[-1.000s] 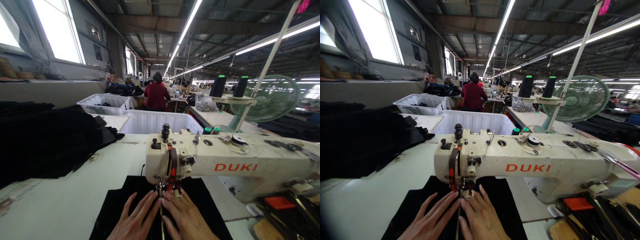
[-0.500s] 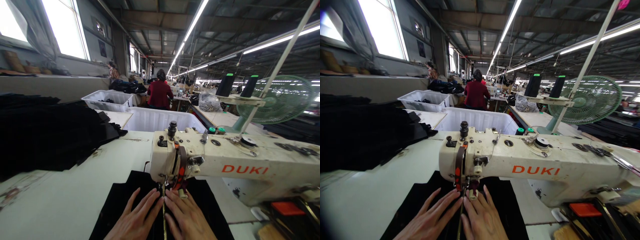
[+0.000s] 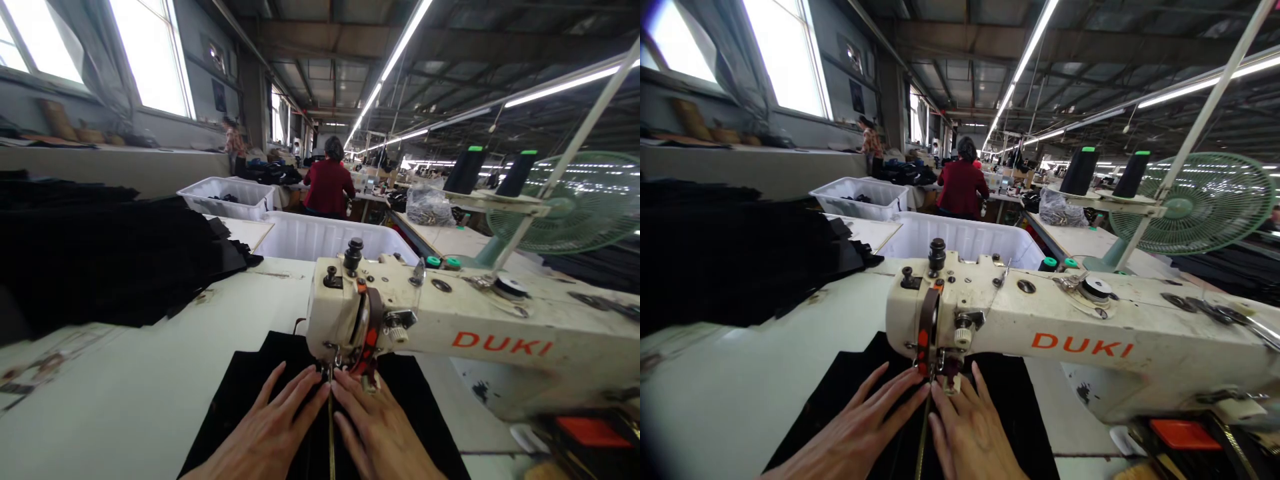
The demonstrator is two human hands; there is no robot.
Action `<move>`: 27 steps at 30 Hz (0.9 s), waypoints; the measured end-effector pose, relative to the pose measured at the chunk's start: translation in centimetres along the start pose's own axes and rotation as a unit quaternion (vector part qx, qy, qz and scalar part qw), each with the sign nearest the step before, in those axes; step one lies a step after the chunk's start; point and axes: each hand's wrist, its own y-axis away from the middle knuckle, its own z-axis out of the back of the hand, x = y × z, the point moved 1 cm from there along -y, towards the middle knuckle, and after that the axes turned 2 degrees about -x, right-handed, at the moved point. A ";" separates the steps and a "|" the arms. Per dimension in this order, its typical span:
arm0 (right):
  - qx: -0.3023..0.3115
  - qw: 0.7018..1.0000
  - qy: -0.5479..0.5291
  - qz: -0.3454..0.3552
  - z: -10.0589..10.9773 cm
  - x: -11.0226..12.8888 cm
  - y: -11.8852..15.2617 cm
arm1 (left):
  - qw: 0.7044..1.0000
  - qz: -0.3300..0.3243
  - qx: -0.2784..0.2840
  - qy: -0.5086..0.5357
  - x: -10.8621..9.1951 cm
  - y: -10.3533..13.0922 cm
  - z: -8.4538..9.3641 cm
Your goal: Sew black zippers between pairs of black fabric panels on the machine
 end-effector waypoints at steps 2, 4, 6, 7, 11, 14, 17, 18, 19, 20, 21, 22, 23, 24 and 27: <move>0.027 0.999 -0.019 -0.023 0.0 -0.1 0.0 | 1.000 0.010 0.012 0.004 0.0 -0.1 0.0; 0.070 0.996 -0.037 -0.051 0.2 0.0 0.0 | 0.999 0.013 0.035 0.011 0.1 -0.3 0.0; 0.125 0.987 -0.051 -0.083 0.6 0.4 0.3 | 0.999 0.022 0.046 0.011 -0.2 -0.1 0.0; 0.151 0.982 -0.057 -0.097 1.0 0.7 0.6 | 0.999 0.028 0.043 0.007 -0.6 0.2 0.1; 0.218 0.959 -0.110 -0.146 3.5 3.5 2.8 | 1.000 -0.008 0.015 0.014 -4.0 3.2 1.0; 0.221 0.950 -0.153 -0.160 5.2 6.2 4.9 | 0.998 -0.045 -0.033 0.016 -6.4 6.0 1.3; 0.197 0.955 -0.161 -0.151 5.6 8.0 6.3 | 0.996 -0.052 -0.069 0.011 -6.8 7.2 1.0; 0.189 0.958 -0.156 -0.148 5.6 8.4 6.5 | 0.996 -0.055 -0.072 0.012 -6.6 7.3 1.0; 0.182 0.961 -0.149 -0.143 5.6 8.7 6.7 | 0.996 -0.060 -0.071 0.013 -6.3 7.2 1.1; 0.175 0.964 -0.142 -0.139 5.6 8.9 6.7 | 0.995 -0.067 -0.069 0.011 -6.1 7.1 1.2; 0.170 0.967 -0.136 -0.136 5.6 9.1 6.7 | 0.995 -0.077 -0.069 0.005 -5.9 7.0 1.4; 0.165 0.969 -0.131 -0.131 5.6 9.3 6.7 | 0.994 -0.089 -0.070 -0.005 -5.8 7.0 1.6; 0.161 0.971 -0.127 -0.124 5.6 9.4 6.7 | 0.992 -0.102 -0.070 -0.017 -5.8 7.0 1.9; 0.157 0.973 -0.123 -0.117 5.7 9.5 6.7 | 0.990 -0.117 -0.066 -0.032 -5.9 7.0 2.1; 0.142 0.978 -0.112 -0.101 5.8 9.7 6.7 | 0.985 -0.146 -0.053 -0.076 -6.3 7.1 2.4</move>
